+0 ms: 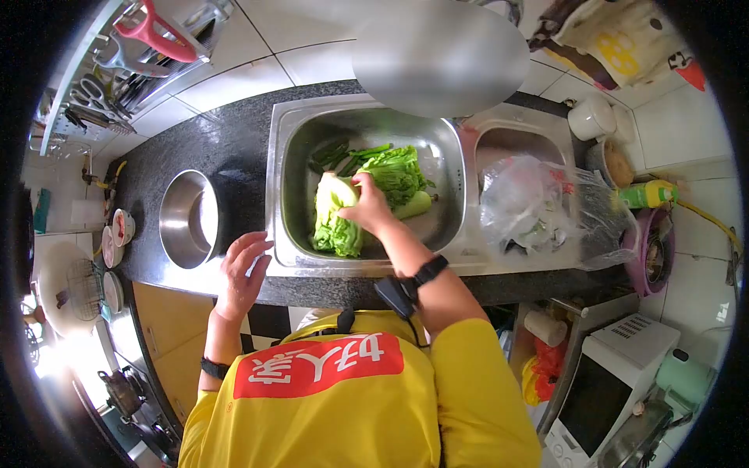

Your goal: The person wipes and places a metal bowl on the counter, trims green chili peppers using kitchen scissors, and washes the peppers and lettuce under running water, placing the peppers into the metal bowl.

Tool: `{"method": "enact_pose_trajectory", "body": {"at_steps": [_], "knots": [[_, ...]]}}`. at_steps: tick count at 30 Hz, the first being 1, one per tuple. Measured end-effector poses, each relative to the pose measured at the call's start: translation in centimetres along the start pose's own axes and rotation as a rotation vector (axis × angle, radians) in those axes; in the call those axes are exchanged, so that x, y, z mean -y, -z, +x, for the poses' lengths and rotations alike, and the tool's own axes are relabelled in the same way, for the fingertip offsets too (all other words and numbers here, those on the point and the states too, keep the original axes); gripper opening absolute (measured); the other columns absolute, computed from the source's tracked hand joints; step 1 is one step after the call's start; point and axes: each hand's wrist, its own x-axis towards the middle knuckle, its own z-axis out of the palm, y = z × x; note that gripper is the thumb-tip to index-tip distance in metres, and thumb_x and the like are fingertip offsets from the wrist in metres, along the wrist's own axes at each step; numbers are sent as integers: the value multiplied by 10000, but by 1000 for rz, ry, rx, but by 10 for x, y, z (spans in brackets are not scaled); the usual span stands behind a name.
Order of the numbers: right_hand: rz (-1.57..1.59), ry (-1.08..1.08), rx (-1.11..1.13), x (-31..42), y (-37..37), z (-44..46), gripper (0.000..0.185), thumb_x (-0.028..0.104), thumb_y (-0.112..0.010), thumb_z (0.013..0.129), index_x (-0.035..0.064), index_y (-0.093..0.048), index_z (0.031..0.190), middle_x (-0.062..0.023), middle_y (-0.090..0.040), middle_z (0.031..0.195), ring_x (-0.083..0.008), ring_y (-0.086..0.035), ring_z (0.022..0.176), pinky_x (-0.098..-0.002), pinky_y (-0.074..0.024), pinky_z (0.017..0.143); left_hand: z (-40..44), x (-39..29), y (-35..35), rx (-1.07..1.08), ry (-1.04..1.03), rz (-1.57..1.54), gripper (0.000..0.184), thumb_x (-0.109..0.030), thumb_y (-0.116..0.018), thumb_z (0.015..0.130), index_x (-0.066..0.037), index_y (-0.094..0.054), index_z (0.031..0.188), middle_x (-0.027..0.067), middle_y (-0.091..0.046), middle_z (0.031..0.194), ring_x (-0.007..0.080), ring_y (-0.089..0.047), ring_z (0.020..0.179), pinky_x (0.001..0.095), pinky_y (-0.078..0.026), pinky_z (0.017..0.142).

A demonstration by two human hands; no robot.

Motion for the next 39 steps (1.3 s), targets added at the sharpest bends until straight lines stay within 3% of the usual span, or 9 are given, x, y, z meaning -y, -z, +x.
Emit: {"method": "enact_pose_trajectory", "body": {"at_steps": [6,10,13,15,21,26,28,32,39], "knots": [[246,-286,-100,-2,104,-32,750,138,-766,577,43,-347,1193,-173,-516,1059,-264,-528,948,-349,-434,819,16,-7,-41,83,58,-111,209,-35,-618,731,-53,-595,938,127,-576,966,308,-575,859,360,-474,747],[-326,-340,24,-29,119,-36,818,170,-751,611,46,-289,1274,-227,-427,1214,-363,-464,1085,-350,-399,901,27,27,-77,288,215,-218,210,-69,-600,774,-38,-593,982,128,-570,991,263,-573,896,332,-479,748],[-927,-295,-62,-6,97,-30,793,230,-727,660,65,-292,1302,-238,-338,1283,-362,-355,1195,-379,-363,951,51,50,-104,414,136,-153,235,-127,-592,781,-41,-575,1000,138,-566,978,286,-568,867,358,-471,734],[-948,135,-179,9,82,-13,718,237,-708,677,96,-350,1283,-194,-321,1319,-352,-312,1230,-409,-313,980,66,65,-126,527,100,-23,259,-160,-577,777,-35,-551,1002,163,-573,958,301,-564,864,391,-461,709],[-1036,-22,18,-14,45,76,739,431,-700,668,255,-358,1298,-73,-304,1364,-273,-189,1303,-596,-213,981,96,125,-185,764,307,380,257,-107,-508,755,-6,-558,986,179,-603,896,299,-595,846,379,-474,724],[-1036,-339,473,-22,51,73,821,454,-746,589,348,-338,1294,-39,-339,1353,-245,-339,1236,-607,-177,1001,97,147,-212,1089,224,573,261,-100,-499,770,-14,-571,1006,169,-605,994,297,-595,917,359,-486,767],[-1076,-304,520,-19,50,60,813,418,-749,596,349,-336,1294,-38,-341,1353,-241,-333,1240,-609,-170,1003,96,146,-222,1025,699,393,273,-123,-499,794,-30,-558,1045,175,-578,1065,304,-564,990,374,-478,800],[-1112,-250,464,-31,44,41,780,319,-747,616,345,-351,1288,-38,-301,1379,-237,-267,1276,-591,-149,1015,97,143,-230,841,872,292,303,-134,-510,798,-35,-534,1083,171,-558,1108,303,-529,1051,396,-461,838],[-866,157,55,-3,61,16,721,358,-731,628,234,-407,1261,-108,-360,1313,-305,-292,1246,-531,-242,985,121,99,-165,769,988,-184,428,-176,-628,751,-47,-394,1085,170,-574,821,222,-623,586,325,-505,412]]}}
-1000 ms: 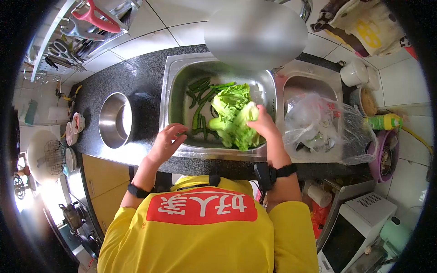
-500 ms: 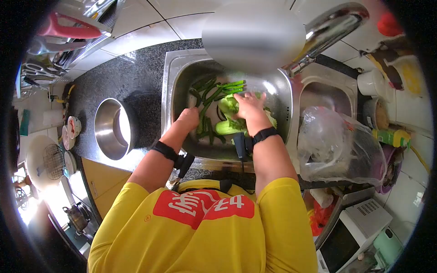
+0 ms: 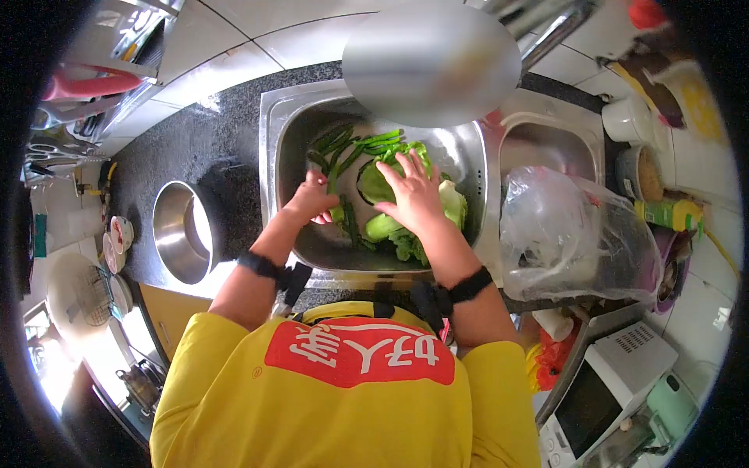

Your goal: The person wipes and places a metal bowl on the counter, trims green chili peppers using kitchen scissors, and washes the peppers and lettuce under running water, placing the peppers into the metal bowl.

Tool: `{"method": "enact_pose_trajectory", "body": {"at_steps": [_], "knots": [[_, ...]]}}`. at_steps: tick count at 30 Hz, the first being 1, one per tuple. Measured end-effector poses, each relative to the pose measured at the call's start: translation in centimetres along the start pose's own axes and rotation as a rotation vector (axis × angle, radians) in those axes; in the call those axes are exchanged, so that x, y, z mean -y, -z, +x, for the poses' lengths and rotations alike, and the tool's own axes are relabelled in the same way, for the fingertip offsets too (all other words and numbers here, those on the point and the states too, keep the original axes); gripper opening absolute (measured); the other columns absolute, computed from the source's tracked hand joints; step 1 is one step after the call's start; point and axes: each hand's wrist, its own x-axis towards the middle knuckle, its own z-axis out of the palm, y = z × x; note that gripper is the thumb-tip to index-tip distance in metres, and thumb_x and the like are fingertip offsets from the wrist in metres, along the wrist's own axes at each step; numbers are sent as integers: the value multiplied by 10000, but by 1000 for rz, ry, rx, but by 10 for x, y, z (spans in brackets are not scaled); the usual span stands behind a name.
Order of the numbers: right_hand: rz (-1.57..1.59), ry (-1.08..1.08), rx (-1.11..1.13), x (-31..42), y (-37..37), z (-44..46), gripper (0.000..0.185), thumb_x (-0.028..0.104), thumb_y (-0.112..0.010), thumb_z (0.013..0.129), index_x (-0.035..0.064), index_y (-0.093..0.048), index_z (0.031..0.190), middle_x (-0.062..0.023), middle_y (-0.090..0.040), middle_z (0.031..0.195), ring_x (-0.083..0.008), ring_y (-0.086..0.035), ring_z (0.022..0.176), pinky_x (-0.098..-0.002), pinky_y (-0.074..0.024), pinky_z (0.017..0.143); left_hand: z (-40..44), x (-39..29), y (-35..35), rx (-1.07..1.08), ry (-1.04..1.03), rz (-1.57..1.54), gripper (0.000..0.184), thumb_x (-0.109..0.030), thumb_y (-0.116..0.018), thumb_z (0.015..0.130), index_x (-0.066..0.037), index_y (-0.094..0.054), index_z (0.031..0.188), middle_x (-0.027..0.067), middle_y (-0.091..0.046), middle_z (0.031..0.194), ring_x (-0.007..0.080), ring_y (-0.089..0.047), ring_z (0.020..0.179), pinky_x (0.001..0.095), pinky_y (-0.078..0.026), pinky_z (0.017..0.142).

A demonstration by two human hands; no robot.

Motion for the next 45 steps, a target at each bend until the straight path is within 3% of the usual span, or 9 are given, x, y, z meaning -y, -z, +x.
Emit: {"method": "enact_pose_trajectory", "body": {"at_steps": [4,10,14,18,27,36,38,40,45], "knots": [[927,126,194,28,46,-18,732,246,-783,599,145,-424,1229,-112,-545,957,-234,-554,871,-343,-466,750,-48,-8,17,188,-236,-684,295,-121,-549,830,-70,-398,1078,96,-580,802,156,-590,545,278,-487,415],[837,253,-224,63,71,-30,357,140,-725,686,96,-548,994,-30,-562,822,-104,-523,659,-247,-452,592,-108,-30,16,497,-408,-1068,179,-186,-489,893,-82,-466,1037,39,-572,805,113,-566,626,214,-467,523],[1296,8,-171,63,86,-30,233,175,-696,747,9,-573,854,11,-579,720,-44,-508,633,-209,-427,570,-138,-27,19,404,-589,-643,315,-209,-497,892,-55,-460,1164,22,-555,770,102,-504,577,210,-413,528],[1240,-83,-158,75,101,-32,214,176,-714,726,21,-591,808,15,-577,697,-41,-504,623,-197,-416,570,-153,-28,13,-405,-1101,55,345,-196,-664,779,-18,-548,1051,22,-542,723,74,-484,647,225,-424,584],[975,115,-422,93,126,-49,566,200,-707,727,69,-453,1215,-53,-541,965,-88,-509,830,-224,-422,635,-178,-25,27,16,-991,-297,264,-122,-472,901,11,-429,1124,32,-543,906,87,-518,845,238,-426,768],[1243,71,-209,86,109,-61,288,179,-540,867,49,-534,1123,-8,-581,932,-85,-512,826,-231,-425,717,-177,-55,3,97,-1155,-398,267,-108,-528,861,-24,-460,1105,62,-554,936,160,-539,876,288,-436,769],[1242,59,-345,79,96,-55,219,194,-524,875,43,-540,1032,-20,-572,811,-90,-506,722,-241,-423,653,-178,-59,10,-627,-1237,432,286,-109,-604,779,-27,-507,1035,135,-564,935,266,-553,866,358,-451,746],[1130,15,-312,64,91,-52,198,201,-518,874,40,-527,988,-57,-574,779,-140,-530,689,-275,-431,631,-196,-71,19,-966,-1347,363,297,-97,-639,708,-46,-538,983,139,-561,922,315,-544,855,394,-449,726],[647,171,-403,68,88,-63,211,249,-495,860,41,-493,894,-170,-581,762,-374,-552,736,-454,-429,601,-203,-87,23,-947,-1544,962,230,-135,-566,718,-55,-546,933,114,-563,880,272,-552,841,362,-449,695]]}}
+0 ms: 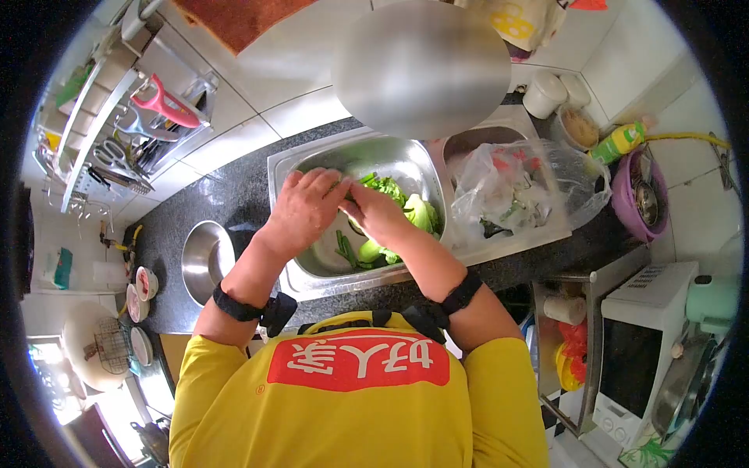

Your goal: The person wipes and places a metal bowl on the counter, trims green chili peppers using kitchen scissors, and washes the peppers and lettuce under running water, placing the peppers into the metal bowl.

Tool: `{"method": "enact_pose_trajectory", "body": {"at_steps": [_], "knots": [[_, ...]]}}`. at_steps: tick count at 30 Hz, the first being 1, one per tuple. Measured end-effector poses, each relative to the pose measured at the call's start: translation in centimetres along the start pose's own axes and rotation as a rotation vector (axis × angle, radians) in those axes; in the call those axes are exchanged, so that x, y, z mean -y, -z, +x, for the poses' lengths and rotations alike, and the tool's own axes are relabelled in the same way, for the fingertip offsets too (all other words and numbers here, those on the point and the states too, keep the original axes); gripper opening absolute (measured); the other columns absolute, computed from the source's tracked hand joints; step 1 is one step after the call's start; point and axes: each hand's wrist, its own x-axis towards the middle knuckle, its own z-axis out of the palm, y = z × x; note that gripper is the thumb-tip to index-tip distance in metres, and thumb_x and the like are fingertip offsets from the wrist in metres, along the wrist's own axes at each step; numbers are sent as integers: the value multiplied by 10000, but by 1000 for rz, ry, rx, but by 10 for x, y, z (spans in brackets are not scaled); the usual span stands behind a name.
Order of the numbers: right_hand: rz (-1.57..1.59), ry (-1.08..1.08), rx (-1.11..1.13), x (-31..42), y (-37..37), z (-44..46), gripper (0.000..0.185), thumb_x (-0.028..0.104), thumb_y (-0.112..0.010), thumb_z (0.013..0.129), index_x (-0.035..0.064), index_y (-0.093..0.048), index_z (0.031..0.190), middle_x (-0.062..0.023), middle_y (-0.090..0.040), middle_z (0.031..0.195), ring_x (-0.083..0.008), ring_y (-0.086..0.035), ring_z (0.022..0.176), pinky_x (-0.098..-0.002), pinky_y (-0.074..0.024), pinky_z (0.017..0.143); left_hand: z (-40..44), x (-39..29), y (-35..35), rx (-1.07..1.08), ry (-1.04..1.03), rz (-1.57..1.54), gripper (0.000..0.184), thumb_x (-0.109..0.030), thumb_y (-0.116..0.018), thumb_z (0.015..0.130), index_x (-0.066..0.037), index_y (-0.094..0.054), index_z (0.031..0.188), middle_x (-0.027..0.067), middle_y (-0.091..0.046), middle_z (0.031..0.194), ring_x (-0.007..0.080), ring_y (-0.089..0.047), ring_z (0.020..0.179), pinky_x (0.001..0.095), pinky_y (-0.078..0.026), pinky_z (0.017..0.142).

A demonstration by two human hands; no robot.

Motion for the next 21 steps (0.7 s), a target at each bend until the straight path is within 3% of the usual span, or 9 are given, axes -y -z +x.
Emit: {"method": "enact_pose_trajectory", "body": {"at_steps": [1,3,5,9,15,18,20,21], "knots": [[2,-3,-13,0,-1,-1,211,249,-495,860,41,-493,894,-170,-581,762,-374,-552,736,-454,-429,601,-2,1,-5,2,-14,-1,230,-135,-566,718,-55,-546,933,114,-563,880,272,-552,841,362,-449,695],[-226,42,16,-5,-4,-5,231,286,-497,855,57,-499,883,-152,-584,737,-358,-567,700,-446,-445,596,-8,2,-15,340,92,-92,187,-152,-534,721,-67,-544,887,85,-555,820,258,-554,813,348,-452,681],[-358,27,55,0,-2,-8,239,316,-478,855,80,-510,832,-127,-592,702,-328,-586,651,-435,-463,569,-10,-1,-25,302,25,-112,130,-129,-531,718,-65,-528,832,71,-544,774,249,-559,787,359,-456,678],[-467,44,115,-13,-5,-10,253,320,-468,853,75,-502,801,-115,-599,710,-307,-598,673,-418,-468,582,-9,-10,-40,480,142,-89,95,-100,-514,727,-45,-504,803,112,-548,773,281,-561,781,397,-456,679],[-199,52,125,-32,-2,-13,193,239,-516,831,51,-474,835,-140,-572,788,-353,-551,749,-437,-432,647,-21,1,-69,467,280,-380,140,-153,-492,776,-16,-502,800,198,-554,741,372,-547,709,426,-449,634],[219,-18,19,-36,-2,-13,185,233,-526,857,57,-493,904,-77,-536,718,-208,-546,681,-336,-428,615,-21,17,-80,431,298,-577,161,-161,-513,778,-14,-508,843,192,-559,762,376,-541,704,422,-432,631],[668,-73,-9,-46,-8,-12,194,230,-520,881,60,-497,972,15,-476,714,-67,-452,687,-231,-398,620,-2,18,-63,546,937,-1135,138,-127,-464,822,7,-484,796,158,-524,735,320,-541,721,358,-430,649],[835,-112,-19,-51,-11,-12,207,229,-507,888,50,-472,986,15,-478,733,-73,-454,694,-222,-398,650,13,14,-49,544,944,-1122,138,-127,-464,822,7,-484,796,158,-524,735,320,-541,721,358,-430,649]]}}
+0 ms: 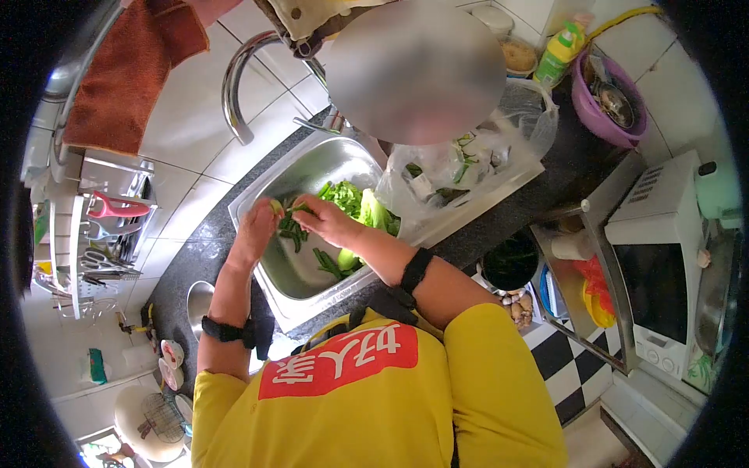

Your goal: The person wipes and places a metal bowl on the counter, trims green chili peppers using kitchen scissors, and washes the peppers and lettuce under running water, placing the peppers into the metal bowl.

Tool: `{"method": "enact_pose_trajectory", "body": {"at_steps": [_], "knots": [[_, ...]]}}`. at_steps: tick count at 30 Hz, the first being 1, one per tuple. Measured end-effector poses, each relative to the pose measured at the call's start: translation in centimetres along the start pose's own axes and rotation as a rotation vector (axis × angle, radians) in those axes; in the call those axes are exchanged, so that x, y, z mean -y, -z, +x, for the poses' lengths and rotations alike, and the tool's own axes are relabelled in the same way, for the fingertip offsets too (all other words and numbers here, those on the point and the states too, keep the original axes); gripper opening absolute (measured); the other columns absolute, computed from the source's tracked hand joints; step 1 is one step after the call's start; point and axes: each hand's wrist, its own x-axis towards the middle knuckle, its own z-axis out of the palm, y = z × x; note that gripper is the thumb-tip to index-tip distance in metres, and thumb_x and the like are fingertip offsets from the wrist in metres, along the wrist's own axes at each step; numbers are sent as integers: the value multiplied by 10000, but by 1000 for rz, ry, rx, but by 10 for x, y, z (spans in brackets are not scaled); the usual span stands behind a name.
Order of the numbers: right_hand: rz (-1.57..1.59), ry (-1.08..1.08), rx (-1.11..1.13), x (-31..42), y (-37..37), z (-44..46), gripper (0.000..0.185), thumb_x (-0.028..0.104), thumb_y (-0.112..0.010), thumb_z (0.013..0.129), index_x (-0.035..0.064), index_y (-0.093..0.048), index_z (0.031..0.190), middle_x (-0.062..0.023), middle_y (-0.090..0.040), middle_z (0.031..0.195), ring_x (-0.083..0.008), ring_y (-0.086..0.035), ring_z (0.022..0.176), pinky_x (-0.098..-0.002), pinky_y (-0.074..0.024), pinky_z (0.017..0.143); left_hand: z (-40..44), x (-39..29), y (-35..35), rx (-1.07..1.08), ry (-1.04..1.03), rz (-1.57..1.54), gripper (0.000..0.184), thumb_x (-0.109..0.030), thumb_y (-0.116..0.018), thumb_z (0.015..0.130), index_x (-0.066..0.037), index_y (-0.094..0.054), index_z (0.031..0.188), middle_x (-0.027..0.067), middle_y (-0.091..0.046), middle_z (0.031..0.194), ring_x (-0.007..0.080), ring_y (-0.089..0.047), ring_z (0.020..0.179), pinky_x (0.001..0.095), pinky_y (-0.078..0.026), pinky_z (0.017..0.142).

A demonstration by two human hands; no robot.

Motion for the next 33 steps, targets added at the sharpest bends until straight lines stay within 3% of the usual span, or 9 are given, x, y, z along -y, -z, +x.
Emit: {"method": "enact_pose_trajectory", "body": {"at_steps": [2,8,12,14,16,23,26,28,33], "knots": [[131,-26,-106,-2,5,-3,184,158,-541,850,41,-487,982,-31,-525,763,-122,-508,738,-271,-434,691,-12,-54,-9,-347,-598,477,165,-131,-417,856,2,-514,852,154,-544,765,293,-544,721,324,-425,656],[-421,167,-115,-42,29,-6,371,111,-540,809,47,-440,1160,-92,-569,1022,-185,-532,969,-308,-420,823,7,-153,-78,-64,-928,533,224,-78,-547,755,-30,-555,974,149,-567,813,319,-552,773,381,-444,695],[-57,160,-104,-50,36,-9,423,82,-513,837,43,-377,1236,-87,-458,1211,-195,-455,1093,-327,-394,892,47,-163,-129,-60,-1067,670,258,-98,-576,743,-48,-572,996,138,-585,870,309,-559,811,379,-458,714],[401,-111,-104,-20,37,-13,422,78,-491,856,37,-356,1254,-80,-408,1261,-194,-421,1128,-334,-371,925,54,-161,-138,-46,-1058,750,260,-109,-581,746,-51,-577,1000,134,-590,899,304,-562,823,377,-462,726],[-210,-1,-59,-29,44,-8,429,113,-489,856,37,-355,1257,-102,-429,1240,-216,-435,1118,-354,-364,925,52,-154,-141,-237,-1264,556,261,-82,-588,743,-49,-581,1002,119,-590,946,291,-566,819,368,-464,745],[-708,233,-201,-14,33,-11,475,40,-467,774,34,-363,1238,-222,-470,1062,-365,-431,1012,-426,-340,885,21,-35,-36,-484,-537,205,215,-10,-558,781,-9,-519,992,75,-571,818,138,-561,757,257,-459,709],[-607,56,-237,-19,18,0,504,17,-579,768,30,-408,1242,-183,-509,1096,-267,-510,997,-339,-394,866,4,34,-40,-371,-250,-91,268,-19,-571,788,-14,-489,1043,55,-564,867,128,-551,810,253,-453,738],[-588,27,-237,-19,5,6,511,6,-626,747,45,-444,1223,-114,-601,912,-177,-584,790,-292,-470,721,2,58,-55,-299,-235,-344,315,-36,-589,791,-8,-466,1079,52,-558,924,124,-541,848,250,-445,768],[-539,-117,-245,-28,-23,16,453,19,-655,680,56,-514,1109,-117,-615,874,-211,-603,765,-308,-477,683,-12,74,-56,-260,32,-710,275,-215,-565,835,-95,-506,1075,-13,-573,938,88,-541,871,266,-425,706]]}}
